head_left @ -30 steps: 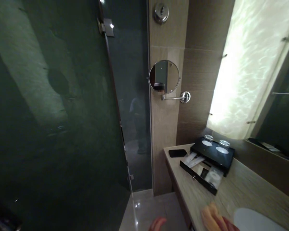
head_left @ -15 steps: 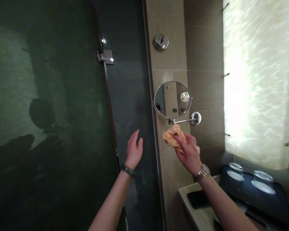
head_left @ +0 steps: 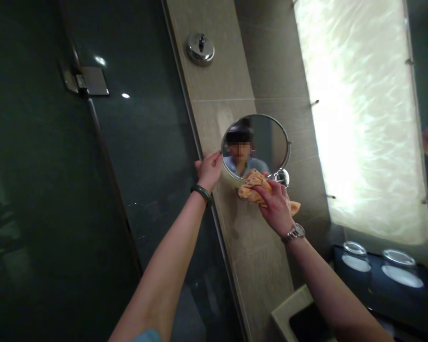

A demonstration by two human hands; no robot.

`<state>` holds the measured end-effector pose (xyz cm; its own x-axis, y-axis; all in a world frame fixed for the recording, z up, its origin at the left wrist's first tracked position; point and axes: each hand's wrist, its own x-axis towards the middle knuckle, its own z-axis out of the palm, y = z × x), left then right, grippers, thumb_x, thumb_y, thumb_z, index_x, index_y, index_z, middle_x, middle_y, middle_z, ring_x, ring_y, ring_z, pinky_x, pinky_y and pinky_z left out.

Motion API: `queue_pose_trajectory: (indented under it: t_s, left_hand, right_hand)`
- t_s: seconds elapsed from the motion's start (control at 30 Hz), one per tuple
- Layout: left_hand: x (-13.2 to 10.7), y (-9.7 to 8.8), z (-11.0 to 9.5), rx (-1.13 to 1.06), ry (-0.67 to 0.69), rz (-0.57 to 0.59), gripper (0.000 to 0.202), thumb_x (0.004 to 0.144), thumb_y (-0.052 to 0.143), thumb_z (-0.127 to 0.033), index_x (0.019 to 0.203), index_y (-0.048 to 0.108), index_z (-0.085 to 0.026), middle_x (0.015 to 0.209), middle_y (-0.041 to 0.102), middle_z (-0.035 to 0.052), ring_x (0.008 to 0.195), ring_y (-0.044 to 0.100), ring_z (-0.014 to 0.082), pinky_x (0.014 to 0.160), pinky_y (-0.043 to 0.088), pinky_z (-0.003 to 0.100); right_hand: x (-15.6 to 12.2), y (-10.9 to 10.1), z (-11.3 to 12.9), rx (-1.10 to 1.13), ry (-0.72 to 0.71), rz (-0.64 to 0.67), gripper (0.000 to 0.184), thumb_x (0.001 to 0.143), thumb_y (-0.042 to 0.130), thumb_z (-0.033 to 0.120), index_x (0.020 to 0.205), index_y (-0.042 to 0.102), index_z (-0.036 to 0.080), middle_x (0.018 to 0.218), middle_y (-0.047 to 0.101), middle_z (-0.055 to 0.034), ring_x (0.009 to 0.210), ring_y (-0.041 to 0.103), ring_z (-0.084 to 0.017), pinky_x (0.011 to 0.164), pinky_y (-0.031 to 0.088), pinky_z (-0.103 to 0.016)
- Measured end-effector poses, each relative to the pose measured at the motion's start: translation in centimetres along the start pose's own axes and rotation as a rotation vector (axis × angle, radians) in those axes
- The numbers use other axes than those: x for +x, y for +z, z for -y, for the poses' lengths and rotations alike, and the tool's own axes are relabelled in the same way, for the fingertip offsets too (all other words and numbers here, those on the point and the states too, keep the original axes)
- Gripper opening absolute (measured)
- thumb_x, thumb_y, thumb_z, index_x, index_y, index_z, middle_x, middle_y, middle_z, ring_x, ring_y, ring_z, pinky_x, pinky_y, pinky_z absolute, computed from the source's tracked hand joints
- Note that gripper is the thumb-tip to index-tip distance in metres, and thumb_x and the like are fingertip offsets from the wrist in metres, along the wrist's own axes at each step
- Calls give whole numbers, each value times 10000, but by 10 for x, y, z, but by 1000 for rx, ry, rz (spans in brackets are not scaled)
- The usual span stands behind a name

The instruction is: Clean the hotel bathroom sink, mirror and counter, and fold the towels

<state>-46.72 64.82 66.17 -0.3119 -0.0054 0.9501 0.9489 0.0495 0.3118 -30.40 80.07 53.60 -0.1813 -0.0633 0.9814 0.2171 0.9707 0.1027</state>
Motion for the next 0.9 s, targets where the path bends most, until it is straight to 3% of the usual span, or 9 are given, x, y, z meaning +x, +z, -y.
queue_pose_trajectory:
  t_s: [0.1,0.27,0.37,0.47,0.57,0.67,0.73,0.77,0.9]
  left_hand:
    - [-1,7,-9,203,32,-34,189,938,678,-316,1053,814,-256,1154,732,52,1138,643,249,1137,303,497]
    - [2,6,-6,270,156,-129,374,919,706,-339,1285,725,-264,1239,693,70,1144,625,231,1098,329,443]
    - [4,7,-3,391,235,-119,210,911,707,-342,1089,803,-286,1215,681,55,1110,580,265,1043,353,441]
    - [7,7,-4,477,211,-104,154,883,710,-297,991,819,-291,1192,670,51,1055,515,296,955,384,448]
    - [10,6,-5,562,201,-75,187,855,687,-211,967,818,-284,1167,668,57,1001,461,307,891,395,461]
    - [11,5,-4,558,226,-91,174,901,690,-297,1004,829,-309,1098,660,65,987,444,301,902,394,468]
    - [11,5,-3,525,228,-102,192,904,711,-353,1055,826,-327,1086,647,69,1003,438,296,910,400,458]
    - [10,6,-3,522,222,-99,187,897,722,-355,1047,826,-319,1095,643,71,1010,434,295,910,403,454]
    - [7,8,-3,572,198,-77,113,867,709,-226,881,815,-263,1098,653,59,999,443,285,919,399,449]
  right_hand:
    - [10,21,-28,3,96,66,599,831,581,116,1406,621,281,1425,491,-120,1250,468,-342,968,529,-521]
    - [26,41,-51,57,62,179,590,814,585,118,1382,634,268,1427,504,-137,1223,501,-349,930,547,-516]
    - [36,35,-45,248,-2,115,588,841,590,143,1415,594,272,1322,532,-117,1163,535,-276,995,542,-457]
    - [71,34,-25,267,-92,-40,651,889,605,240,1525,468,237,1407,477,-148,1246,474,-304,1038,513,-492]
    - [134,39,-20,100,-267,-2,640,908,612,330,1526,473,236,1456,459,-168,1282,422,-366,993,494,-546]
    - [188,40,-41,50,-41,-52,606,936,564,365,1519,480,221,1379,488,-178,1203,446,-365,943,489,-541]
    - [195,41,-49,41,157,-112,612,934,543,339,1519,465,178,1361,476,-193,1184,439,-371,915,489,-541]
    - [190,41,-48,31,157,-103,617,927,546,325,1518,461,167,1361,472,-196,1180,437,-373,905,490,-540]
    - [152,44,-31,60,-315,77,648,905,601,298,1528,444,218,1393,467,-161,1199,445,-341,912,501,-496]
